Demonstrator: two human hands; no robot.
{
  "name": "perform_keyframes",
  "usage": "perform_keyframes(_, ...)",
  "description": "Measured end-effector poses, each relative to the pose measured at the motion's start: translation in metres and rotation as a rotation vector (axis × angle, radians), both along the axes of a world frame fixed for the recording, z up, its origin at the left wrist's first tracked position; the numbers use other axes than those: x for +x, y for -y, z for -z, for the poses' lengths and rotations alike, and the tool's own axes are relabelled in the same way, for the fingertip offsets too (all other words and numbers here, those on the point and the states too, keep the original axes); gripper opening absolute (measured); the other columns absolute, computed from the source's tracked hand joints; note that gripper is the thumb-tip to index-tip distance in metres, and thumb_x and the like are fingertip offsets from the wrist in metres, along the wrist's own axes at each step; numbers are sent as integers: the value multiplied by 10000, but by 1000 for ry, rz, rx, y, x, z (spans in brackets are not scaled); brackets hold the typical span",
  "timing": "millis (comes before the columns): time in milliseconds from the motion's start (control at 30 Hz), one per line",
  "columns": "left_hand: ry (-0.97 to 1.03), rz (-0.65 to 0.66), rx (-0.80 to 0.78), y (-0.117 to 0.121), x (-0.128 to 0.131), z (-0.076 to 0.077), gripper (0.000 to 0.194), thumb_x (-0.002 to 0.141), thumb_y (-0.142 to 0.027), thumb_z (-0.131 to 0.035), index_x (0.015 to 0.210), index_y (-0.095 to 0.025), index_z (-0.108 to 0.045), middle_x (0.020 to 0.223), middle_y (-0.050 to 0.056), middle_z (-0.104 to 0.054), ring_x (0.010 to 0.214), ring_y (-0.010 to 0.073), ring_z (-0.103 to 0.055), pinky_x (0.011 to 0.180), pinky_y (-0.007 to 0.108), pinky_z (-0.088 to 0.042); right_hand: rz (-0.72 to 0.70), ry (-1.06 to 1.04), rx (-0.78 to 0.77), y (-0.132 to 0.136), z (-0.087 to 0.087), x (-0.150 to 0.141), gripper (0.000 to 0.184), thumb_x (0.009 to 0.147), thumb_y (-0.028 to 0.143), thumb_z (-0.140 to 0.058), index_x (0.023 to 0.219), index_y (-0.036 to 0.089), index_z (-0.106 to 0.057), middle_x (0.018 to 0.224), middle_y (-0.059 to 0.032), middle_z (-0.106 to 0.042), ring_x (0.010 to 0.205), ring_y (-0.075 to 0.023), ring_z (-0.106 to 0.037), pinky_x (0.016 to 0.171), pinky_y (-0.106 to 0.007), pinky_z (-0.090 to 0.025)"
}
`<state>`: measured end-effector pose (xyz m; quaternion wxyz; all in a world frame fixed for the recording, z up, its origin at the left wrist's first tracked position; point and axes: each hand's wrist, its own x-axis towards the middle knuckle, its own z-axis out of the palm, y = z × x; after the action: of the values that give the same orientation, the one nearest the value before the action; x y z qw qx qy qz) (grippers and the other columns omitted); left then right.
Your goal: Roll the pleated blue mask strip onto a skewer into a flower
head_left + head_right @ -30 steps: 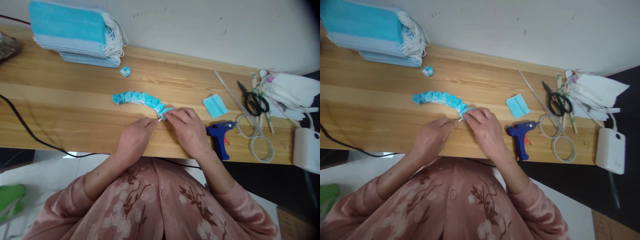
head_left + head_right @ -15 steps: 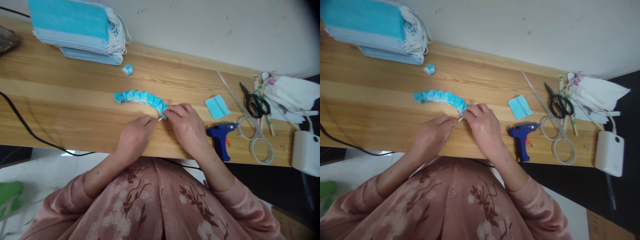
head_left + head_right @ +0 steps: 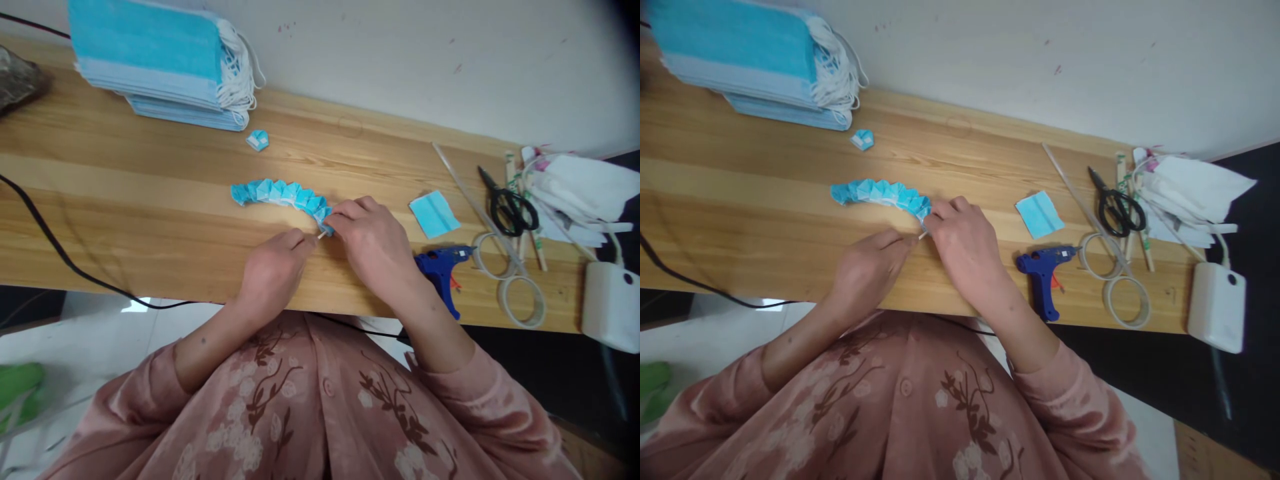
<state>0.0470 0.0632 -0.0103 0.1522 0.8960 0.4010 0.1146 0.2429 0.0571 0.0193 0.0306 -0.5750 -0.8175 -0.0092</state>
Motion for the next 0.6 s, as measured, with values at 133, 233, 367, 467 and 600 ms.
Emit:
perform_keyframes(133,-35,20,25,-1,1,-1,306,1090,-176,-407,1163,-161,-704,927,61,-715,829,196,-659,679,289,-470,-29,-13,-27,-4,-5,4,294,1006,81,-508,1006,200,-776,1083,-76,-773,968,-259,-580,784,-401,-379)
perform_keyframes(233,-57,32,18,-2,2,-2,311,1078,-147,-404,1198,-148,-692,962,71,-726,847,211,-675,679,306,-484,-23,-183,50,3,-4,14,324,1023,138,-516,1166,268,-776,1189,-41,-781,1069,-260,-607,879,-417,-413)
perform_keyframes(367,-72,45,-1,-3,3,-3,324,1073,-137,-395,1213,-139,-688,984,90,-728,873,233,-685,688,323,-500,111,-304,211,23,2,24,396,1022,120,-469,1221,284,-769,1193,-47,-783,1066,-254,-628,904,-431,-438)
perform_keyframes(467,-88,39,-23,-4,3,-3,340,1072,-137,-389,1250,-143,-678,987,95,-725,886,242,-688,695,327,-510,98,-279,228,32,12,23,402,1002,87,-480,1199,269,-780,1166,-49,-789,1015,-245,-626,881,-421,-444)
perform_keyframes(600,-99,49,-24,-5,3,-3,340,1071,-141,-400,1284,-143,-665,1009,98,-727,902,242,-688,698,320,-507,86,-225,172,32,22,19,448,976,37,-490,1258,256,-759,1247,-57,-769,1068,-248,-605,886,-413,-435)
